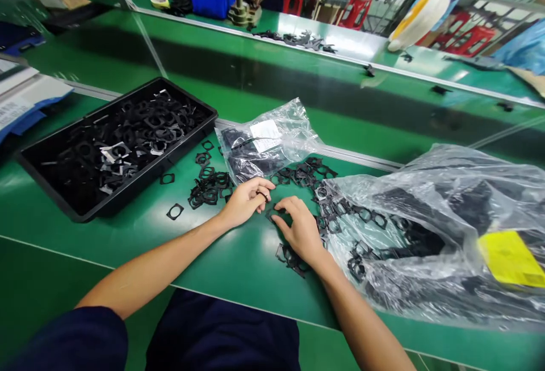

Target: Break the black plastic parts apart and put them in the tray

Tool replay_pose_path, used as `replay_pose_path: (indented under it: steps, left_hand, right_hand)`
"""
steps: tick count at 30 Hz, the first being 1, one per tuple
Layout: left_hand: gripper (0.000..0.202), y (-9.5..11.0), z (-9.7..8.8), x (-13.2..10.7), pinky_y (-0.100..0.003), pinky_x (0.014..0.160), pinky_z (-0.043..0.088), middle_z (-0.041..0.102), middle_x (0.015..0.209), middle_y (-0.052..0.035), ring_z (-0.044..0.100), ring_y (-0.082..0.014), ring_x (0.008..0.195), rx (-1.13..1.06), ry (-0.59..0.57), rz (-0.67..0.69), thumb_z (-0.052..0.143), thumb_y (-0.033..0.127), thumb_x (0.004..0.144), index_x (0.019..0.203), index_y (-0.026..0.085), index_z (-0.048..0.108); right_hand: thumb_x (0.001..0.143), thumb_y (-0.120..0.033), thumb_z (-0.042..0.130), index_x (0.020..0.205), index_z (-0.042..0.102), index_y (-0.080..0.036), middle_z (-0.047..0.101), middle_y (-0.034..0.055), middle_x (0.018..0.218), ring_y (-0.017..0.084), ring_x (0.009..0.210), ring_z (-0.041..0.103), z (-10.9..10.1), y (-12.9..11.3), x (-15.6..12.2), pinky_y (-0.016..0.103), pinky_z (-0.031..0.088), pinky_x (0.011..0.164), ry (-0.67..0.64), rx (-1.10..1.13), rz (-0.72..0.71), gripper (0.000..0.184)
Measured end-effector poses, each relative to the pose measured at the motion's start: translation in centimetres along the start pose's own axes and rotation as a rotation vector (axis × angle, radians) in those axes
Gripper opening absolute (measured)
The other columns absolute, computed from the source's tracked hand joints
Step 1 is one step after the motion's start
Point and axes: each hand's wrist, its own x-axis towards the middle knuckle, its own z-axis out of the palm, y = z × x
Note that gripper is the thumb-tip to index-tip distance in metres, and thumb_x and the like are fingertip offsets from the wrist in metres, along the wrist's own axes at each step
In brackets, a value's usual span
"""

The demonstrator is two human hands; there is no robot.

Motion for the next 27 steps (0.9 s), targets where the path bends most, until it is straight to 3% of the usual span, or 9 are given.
replay_pose_path:
  steps: [4, 12, 17, 21, 23, 27]
  left_hand:
    - [0.031, -0.2, -0.2, -0.8, -0.019, 0.055, 0.049, 0.067, 0.083, -0.0008, 0.062, -0.0087, 0.062, 0.016, -0.005, -0.011, 0.057, 0.011, 0.070, 0.098, 0.016, 0.068]
    - [0.016, -0.8, -0.2, -1.3, -0.024, 0.071, 0.054, 0.071, 0.088, -0.0048, 0.067, -0.0136, 0.078, 0.195, -0.027, 0.109, 0.063, 0.021, 0.084, 0.098, 0.016, 0.069]
    - [0.020, -1.1, -0.3, -1.5, -0.025, 0.067, 0.053, 0.068, 0.100, -0.0055, 0.061, -0.0126, 0.075, 0.534, -0.007, 0.374, 0.060, 0.020, 0.091, 0.109, 0.019, 0.069]
    - [0.030, -1.6, -0.3, -1.7, -0.035, 0.088, 0.056, 0.068, 0.113, -0.0077, 0.065, -0.0186, 0.094, 0.814, -0.095, 0.516, 0.053, 0.017, 0.096, 0.123, 0.022, 0.065]
    - [0.028, -1.9, -0.3, -1.6, -0.038, 0.091, 0.055, 0.069, 0.110, -0.0085, 0.065, -0.0211, 0.099, 0.926, -0.119, 0.559, 0.050, 0.017, 0.098, 0.122, 0.021, 0.064]
    - [0.020, -2.2, -0.7, -1.4, -0.036, 0.084, 0.055, 0.067, 0.095, -0.0071, 0.064, -0.0217, 0.090, 1.075, -0.132, 0.578, 0.051, 0.020, 0.099, 0.113, 0.019, 0.065]
  right_hand:
    - [0.090, -0.012, 0.059, 0.119, 0.059, -0.024, 0.066, 0.0052, 0.096, 0.022, 0.079, 0.063, 0.0, 0.2, -0.3, 0.037, 0.056, 0.077, -0.008, 0.042, 0.059, 0.031]
    - [0.097, -0.016, 0.048, 0.105, 0.059, -0.022, 0.064, 0.0085, 0.098, 0.025, 0.091, 0.065, -0.4, 0.2, -0.7, 0.036, 0.055, 0.078, -0.015, -0.089, 0.038, 0.016]
    - [0.094, -0.019, 0.053, 0.103, 0.057, -0.024, 0.066, 0.0046, 0.092, 0.022, 0.080, 0.065, -0.5, 0.2, -0.7, 0.032, 0.052, 0.071, 0.007, -0.016, 0.088, 0.011]
    - [0.092, -0.018, 0.053, 0.101, 0.058, -0.023, 0.065, 0.0024, 0.083, 0.020, 0.071, 0.062, -0.5, 0.1, -0.6, 0.030, 0.048, 0.065, -0.017, 0.031, 0.094, 0.012]
    - [0.091, -0.018, 0.053, 0.099, 0.060, -0.023, 0.064, 0.0025, 0.081, 0.019, 0.069, 0.060, -0.5, 0.0, -0.4, 0.030, 0.047, 0.065, -0.015, 0.054, 0.097, 0.012]
    - [0.083, -0.017, 0.059, 0.089, 0.062, -0.023, 0.059, -0.0003, 0.072, 0.018, 0.065, 0.056, -0.6, -0.5, -0.2, 0.029, 0.046, 0.065, 0.018, 0.267, 0.196, 0.009]
